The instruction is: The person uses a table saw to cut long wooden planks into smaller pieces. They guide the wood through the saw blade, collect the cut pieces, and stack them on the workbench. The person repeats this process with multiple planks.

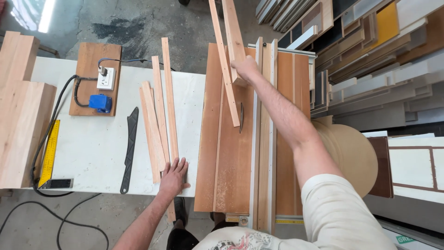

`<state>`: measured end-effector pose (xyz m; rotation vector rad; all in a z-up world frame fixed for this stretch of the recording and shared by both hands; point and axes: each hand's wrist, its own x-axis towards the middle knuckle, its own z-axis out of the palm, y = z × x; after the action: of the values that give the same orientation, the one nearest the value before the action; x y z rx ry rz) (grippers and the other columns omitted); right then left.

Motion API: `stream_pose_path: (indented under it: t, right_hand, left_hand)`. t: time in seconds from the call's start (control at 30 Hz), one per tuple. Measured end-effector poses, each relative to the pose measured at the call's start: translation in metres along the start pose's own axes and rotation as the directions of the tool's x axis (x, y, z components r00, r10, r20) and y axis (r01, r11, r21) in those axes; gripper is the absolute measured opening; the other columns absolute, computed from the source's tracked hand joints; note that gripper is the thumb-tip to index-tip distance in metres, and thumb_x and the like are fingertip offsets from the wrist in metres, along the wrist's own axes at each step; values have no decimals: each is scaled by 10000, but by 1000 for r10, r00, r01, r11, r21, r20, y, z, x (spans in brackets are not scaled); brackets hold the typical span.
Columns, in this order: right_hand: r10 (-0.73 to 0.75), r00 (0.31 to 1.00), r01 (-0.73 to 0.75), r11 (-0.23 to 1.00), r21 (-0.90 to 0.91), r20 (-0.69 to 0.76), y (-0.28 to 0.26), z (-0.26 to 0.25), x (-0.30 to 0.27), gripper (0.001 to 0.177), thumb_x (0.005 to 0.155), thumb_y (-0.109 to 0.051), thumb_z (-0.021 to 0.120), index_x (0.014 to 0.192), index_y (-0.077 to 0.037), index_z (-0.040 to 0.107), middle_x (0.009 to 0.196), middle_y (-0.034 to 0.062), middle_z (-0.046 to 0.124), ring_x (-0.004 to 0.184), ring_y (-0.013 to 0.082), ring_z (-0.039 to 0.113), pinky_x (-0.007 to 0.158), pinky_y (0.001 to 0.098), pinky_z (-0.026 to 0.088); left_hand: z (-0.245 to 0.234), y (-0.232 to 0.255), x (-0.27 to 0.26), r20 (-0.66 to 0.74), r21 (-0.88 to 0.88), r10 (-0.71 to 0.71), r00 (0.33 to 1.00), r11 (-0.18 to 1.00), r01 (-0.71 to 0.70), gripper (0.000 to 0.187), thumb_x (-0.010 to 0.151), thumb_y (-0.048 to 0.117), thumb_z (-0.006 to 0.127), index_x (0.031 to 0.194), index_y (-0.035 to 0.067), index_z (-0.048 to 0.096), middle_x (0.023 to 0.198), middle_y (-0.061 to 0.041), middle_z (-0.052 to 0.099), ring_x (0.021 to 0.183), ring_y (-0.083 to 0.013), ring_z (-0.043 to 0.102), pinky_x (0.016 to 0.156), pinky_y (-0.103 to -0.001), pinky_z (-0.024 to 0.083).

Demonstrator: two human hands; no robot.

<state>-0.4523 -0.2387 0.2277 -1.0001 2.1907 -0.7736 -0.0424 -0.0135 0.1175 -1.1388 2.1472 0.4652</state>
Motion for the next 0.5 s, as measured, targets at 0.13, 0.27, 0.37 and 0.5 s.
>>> stream_pose_path:
  t: [0.13, 0.27, 0.37, 0.5]
  right_hand:
    - [-105, 990, 114, 989, 95, -92, 3, -50, -25, 659, 795, -430, 788, 1319, -61, 635, 1185, 197, 699, 1174, 376, 674, 935, 497, 552]
    - [-112, 979, 123, 991, 56, -168, -26, -123, -184, 714, 858, -368, 779, 1477, -116, 528, 1392, 218, 605, 1323, 403, 555, 1121, 530, 429]
    - [-101, 952, 159, 970, 186, -287, -16, -143, -301, 812, 879, -151, 722, 1543, 63, 305, 1444, 452, 438, 1369, 583, 416, 1156, 615, 355]
    - [182, 811, -275, 958, -87, -556, 101, -132, -444, 923, 713, -117, 842, 1537, 34, 455, 1399, 365, 527, 1318, 533, 486, 1094, 634, 391]
  left_hand:
    - [-14, -11, -6, -4, 60, 102, 995, 993, -102, 819, 980, 632, 564, 1649, 264, 270, 1739, 103, 156, 1605, -176, 120, 1320, -451, 115]
    - [18, -82, 114, -299, -8, 390, 871, 912, -410, 284, 938, 462, 636, 1096, 284, 791, 1225, 86, 757, 1252, -164, 665, 1043, -399, 534]
    - [-54, -134, 198, -383, -69, 231, 894, 958, -278, 175, 881, 344, 684, 924, 253, 827, 917, 12, 801, 949, -237, 775, 844, -434, 621]
    - [-156, -156, 326, -555, 182, 351, 754, 936, -302, 245, 951, 346, 619, 991, 195, 809, 914, -36, 761, 916, -269, 753, 787, -437, 590]
